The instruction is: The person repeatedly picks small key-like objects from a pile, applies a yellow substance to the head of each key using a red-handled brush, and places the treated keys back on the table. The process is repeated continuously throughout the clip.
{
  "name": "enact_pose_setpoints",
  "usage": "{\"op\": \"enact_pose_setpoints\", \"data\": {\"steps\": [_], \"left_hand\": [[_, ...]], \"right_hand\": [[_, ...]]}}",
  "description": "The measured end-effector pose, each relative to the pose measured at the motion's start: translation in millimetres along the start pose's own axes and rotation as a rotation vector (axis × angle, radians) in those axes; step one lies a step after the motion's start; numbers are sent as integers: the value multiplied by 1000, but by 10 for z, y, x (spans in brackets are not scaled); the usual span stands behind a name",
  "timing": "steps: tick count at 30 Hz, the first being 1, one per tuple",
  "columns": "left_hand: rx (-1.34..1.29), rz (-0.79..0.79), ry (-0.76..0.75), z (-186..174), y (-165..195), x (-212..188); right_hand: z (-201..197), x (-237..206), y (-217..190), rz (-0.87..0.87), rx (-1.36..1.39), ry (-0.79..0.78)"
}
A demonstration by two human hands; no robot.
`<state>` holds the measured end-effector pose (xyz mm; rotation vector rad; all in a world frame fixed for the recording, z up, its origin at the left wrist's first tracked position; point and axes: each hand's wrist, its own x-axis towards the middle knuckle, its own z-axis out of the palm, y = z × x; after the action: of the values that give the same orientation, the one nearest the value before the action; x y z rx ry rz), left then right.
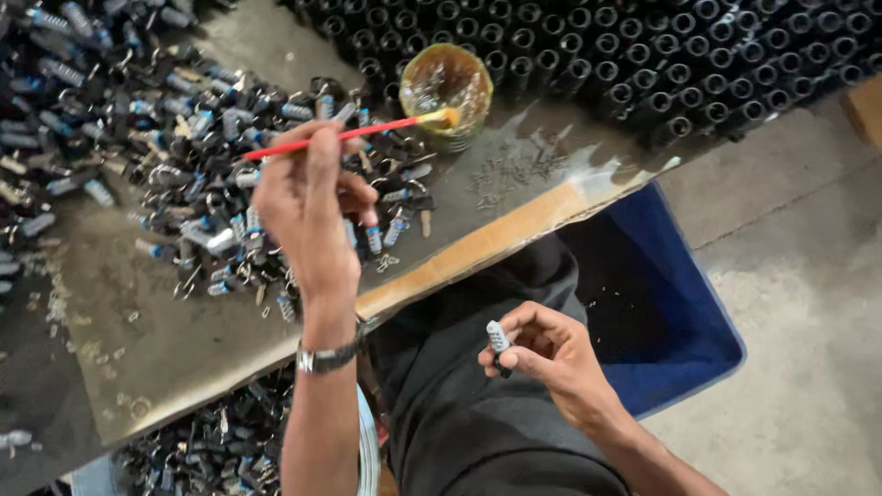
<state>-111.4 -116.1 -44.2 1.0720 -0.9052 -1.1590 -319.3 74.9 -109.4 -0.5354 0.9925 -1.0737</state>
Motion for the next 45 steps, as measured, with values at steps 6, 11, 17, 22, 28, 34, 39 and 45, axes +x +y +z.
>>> {"op": "enact_pose_setpoints", "data": {"steps": [6,11,17,22,28,34,39,45], "left_hand": [[13,237,-15,-41,231,-598],[-25,112,37,-172,344,-1042],[-56,50,100,-334,271,-1243],[-41,45,88,-419,165,-1310],[-77,98,24,-519,144,-1371],[-5,68,16,-531,147,-1415],[26,80,51,-496,178,-1414],[125,32,51,-482,199,-1423]], "right_hand": [[32,55,-90,-12,198,5],[98,156,-133,-9,276,-21],[147,174,-199,-51,270,-25],[171,141,-231,-66,246,-1],[181,151,-239,-54,206,16],[185,147,-227,-35,186,23],[190,134,-225,-40,168,32],[191,142,-223,-40,142,38]]}}
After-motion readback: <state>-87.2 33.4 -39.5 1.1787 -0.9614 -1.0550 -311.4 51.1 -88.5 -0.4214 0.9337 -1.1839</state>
